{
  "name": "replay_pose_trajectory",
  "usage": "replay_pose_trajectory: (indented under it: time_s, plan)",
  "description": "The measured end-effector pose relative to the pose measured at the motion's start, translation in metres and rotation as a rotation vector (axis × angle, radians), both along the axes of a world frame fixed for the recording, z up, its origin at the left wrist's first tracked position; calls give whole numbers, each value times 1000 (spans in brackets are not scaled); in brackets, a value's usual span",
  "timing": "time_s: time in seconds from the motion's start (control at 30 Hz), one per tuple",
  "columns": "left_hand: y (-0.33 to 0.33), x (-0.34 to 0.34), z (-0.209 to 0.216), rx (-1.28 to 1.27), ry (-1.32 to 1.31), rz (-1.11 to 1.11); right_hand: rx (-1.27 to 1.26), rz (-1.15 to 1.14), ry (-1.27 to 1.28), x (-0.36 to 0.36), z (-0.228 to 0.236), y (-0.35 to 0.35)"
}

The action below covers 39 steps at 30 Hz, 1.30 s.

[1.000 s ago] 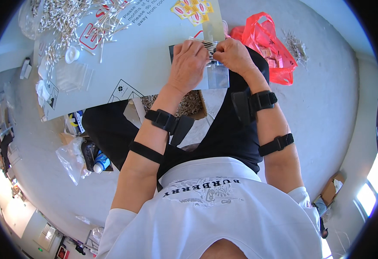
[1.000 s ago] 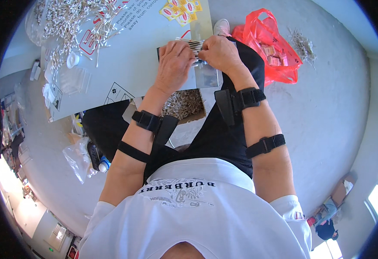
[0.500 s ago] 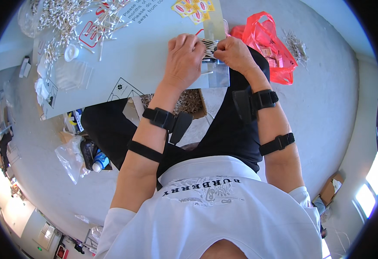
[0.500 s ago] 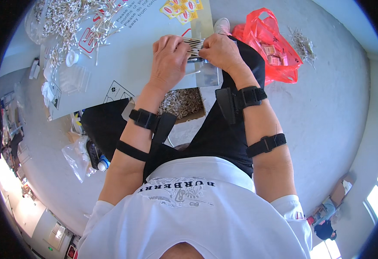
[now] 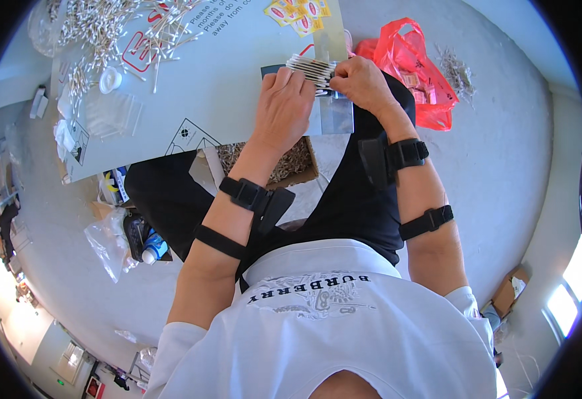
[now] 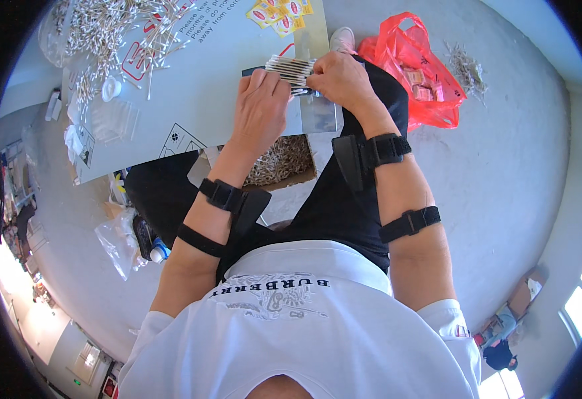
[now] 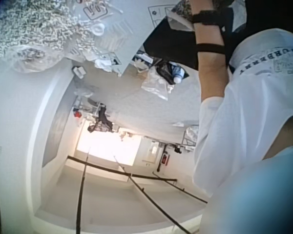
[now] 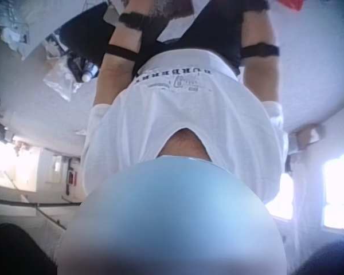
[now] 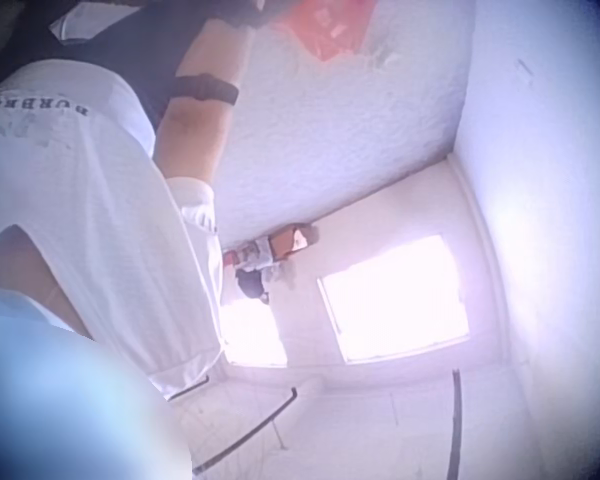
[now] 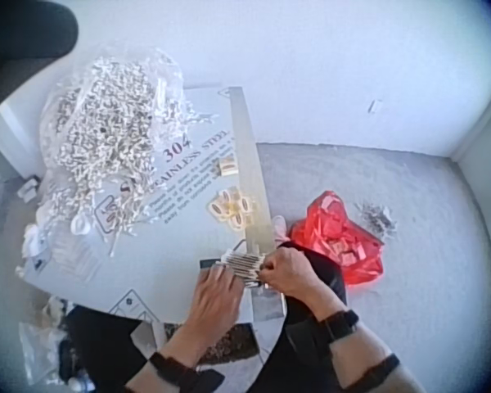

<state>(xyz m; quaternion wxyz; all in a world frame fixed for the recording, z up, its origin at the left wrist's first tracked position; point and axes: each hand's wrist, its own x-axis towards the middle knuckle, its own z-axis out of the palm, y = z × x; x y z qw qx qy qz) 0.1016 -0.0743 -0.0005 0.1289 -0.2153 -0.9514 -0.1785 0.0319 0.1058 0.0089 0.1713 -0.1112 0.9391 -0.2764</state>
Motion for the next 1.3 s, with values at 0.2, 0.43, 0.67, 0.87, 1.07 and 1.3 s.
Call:
replay_pose_trajectory:
  time_s: [0.2,0.43,0.67,0.87,1.07,1.3]
  plan:
    - [8,-14,-5,53,115,-34,3,-16,-12,1,0,-2]
    - [4,-18,-5,13,79,-116,3,-6,3,1,-1,0]
    - [2,-16,-7,107,41,-109,-249,-52,26,14,-2,6]
    - [4,-16,-5,138,24,-105,-226,-139,141,30,7,-8]
    - [5,-16,-9,139,72,-118,23,-156,59,24,18,-20]
    - [4,-14,-10,142,20,-97,78,-202,67,25,10,-22]
